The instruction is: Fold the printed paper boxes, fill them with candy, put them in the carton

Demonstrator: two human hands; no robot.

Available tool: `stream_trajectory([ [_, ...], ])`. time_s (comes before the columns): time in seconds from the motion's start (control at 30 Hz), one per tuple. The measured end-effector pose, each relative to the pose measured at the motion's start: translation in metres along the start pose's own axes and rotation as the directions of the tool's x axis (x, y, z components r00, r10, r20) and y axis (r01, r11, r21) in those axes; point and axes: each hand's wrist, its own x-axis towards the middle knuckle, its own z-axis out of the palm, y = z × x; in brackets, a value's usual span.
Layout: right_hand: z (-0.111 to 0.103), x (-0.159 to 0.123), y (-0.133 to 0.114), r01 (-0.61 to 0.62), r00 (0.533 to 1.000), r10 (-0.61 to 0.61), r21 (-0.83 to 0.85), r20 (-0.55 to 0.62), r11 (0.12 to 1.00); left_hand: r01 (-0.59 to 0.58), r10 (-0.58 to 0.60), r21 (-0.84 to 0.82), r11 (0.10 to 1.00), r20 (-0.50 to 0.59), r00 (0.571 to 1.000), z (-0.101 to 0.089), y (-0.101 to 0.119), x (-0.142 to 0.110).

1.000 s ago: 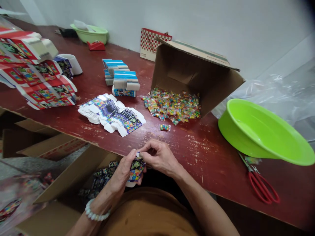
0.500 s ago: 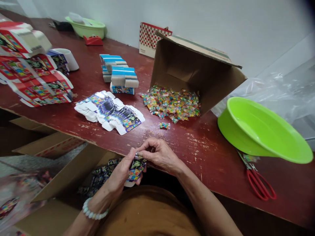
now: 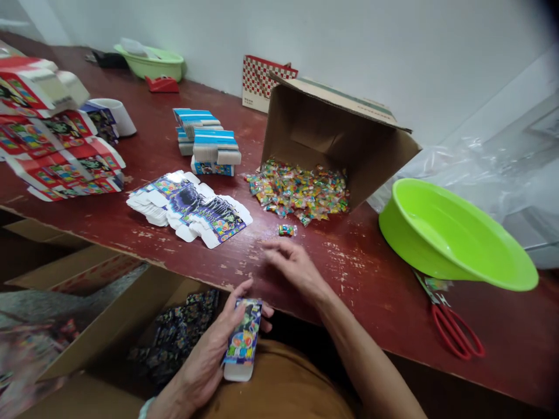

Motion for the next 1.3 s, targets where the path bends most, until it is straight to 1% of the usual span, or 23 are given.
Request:
stream_trajectory([
  [0.03,-0.011,0.011,0.004,-0.046,0.987,0.015,-0.196,-0.158,0.98,0.038,-0.038,0.021,0.999,0.006,0.999,-0.006,-0.002,-0.003],
  [0.07,-0.021,0.021,0.009,-0.13,0.958,0.019,-0.376,-0.285,0.917,0.072,-0.071,0.039,0.997,-0.008,0.997,-0.014,-0.003,-0.005],
  [0.13,-0.037,0.037,0.017,-0.217,0.929,0.042,-0.45,-0.367,0.866,0.1,-0.094,0.091,0.991,-0.065,0.993,-0.036,-0.002,-0.01],
  [0.2,-0.044,0.045,0.023,-0.257,0.924,0.076,-0.464,-0.375,0.847,0.072,-0.054,0.205,0.976,-0.092,0.994,-0.064,0.007,-0.014],
  [0.27,-0.045,0.047,0.027,-0.278,0.925,0.103,-0.465,-0.367,0.84,0.061,-0.053,0.403,0.913,-0.032,0.998,-0.091,0.019,-0.019],
  [0.3,-0.044,0.045,0.028,-0.286,0.925,0.115,-0.461,-0.363,0.84,0.091,-0.106,0.489,0.867,0.003,0.994,-0.102,0.027,-0.022],
  [0.33,-0.042,0.042,0.028,-0.293,0.924,0.125,-0.46,-0.36,0.839,0.146,-0.2,0.575,0.805,0.031,0.979,-0.11,0.034,-0.025],
  [0.4,-0.035,0.032,0.023,-0.272,0.933,0.133,-0.415,-0.333,0.868,0.205,-0.353,0.737,0.644,0.048,0.934,-0.118,0.047,-0.029],
  [0.43,-0.03,0.025,0.019,-0.238,0.948,0.139,-0.346,-0.286,0.908,0.21,-0.385,0.786,0.581,0.038,0.922,-0.117,0.052,-0.03],
  [0.47,-0.024,0.016,0.013,-0.196,0.966,0.144,-0.242,-0.215,0.95,0.2,-0.375,0.811,0.55,0.026,0.927,-0.113,0.057,-0.03],
  [0.53,-0.01,-0.002,-0.002,-0.14,0.99,0.14,0.049,0.008,0.989,0.155,-0.274,0.789,0.595,0.018,0.962,-0.098,0.063,-0.027],
  [0.6,0.004,-0.018,-0.018,-0.13,0.982,0.101,0.185,0.158,0.974,0.079,-0.158,0.722,0.687,0.042,0.986,-0.08,0.066,-0.022],
  [0.67,0.016,-0.028,-0.031,-0.045,0.981,0.007,0.192,0.194,0.98,-0.017,-0.053,0.666,0.745,0.085,0.995,-0.063,0.063,-0.016],
  [0.77,0.025,-0.031,-0.042,0.134,0.975,-0.146,0.08,0.167,0.988,-0.119,0.043,0.639,0.76,0.133,0.99,-0.042,0.054,-0.008],
  [0.83,0.025,-0.031,-0.046,0.241,0.957,-0.233,-0.025,0.171,0.97,-0.127,0.042,0.666,0.735,0.142,0.989,-0.031,0.048,-0.003],
  [0.9,0.023,-0.031,-0.049,0.329,0.928,-0.302,-0.102,0.219,0.939,-0.122,0.041,0.689,0.714,0.132,0.99,-0.021,0.044,-0.001],
  [0.97,0.021,-0.032,-0.051,0.366,0.908,-0.321,-0.134,0.27,0.921,-0.143,0.076,0.679,0.72,0.128,0.989,-0.011,0.043,0.001],
  [1.03,0.019,-0.034,-0.053,0.319,0.92,-0.281,-0.106,0.274,0.942,-0.181,0.124,0.643,0.745,0.133,0.983,-0.004,0.042,0.002],
  [1.07,0.018,-0.034,-0.053,0.271,0.939,-0.248,-0.069,0.24,0.96,-0.204,0.148,0.623,0.756,0.14,0.979,-0.001,0.042,0.003],
  [1.13,0.017,-0.034,-0.052,0.159,0.979,-0.163,0.047,0.123,0.986,-0.239,0.185,0.587,0.774,0.152,0.971,0.003,0.042,0.003],
  [1.2,0.016,-0.032,-0.049,0.059,0.998,-0.064,0.183,0.02,0.981,-0.269,0.22,0.551,0.79,0.155,0.963,0.004,0.041,0.004],
  [1.23,0.015,-0.031,-0.048,0.012,1.0,-0.014,0.245,0.008,0.969,-0.285,0.236,0.539,0.792,0.16,0.959,0.004,0.04,0.004],
  [1.3,0.015,-0.03,-0.044,-0.096,0.994,0.074,0.359,0.075,0.928,-0.313,0.265,0.506,0.804,0.166,0.95,0.005,0.039,0.004],
])
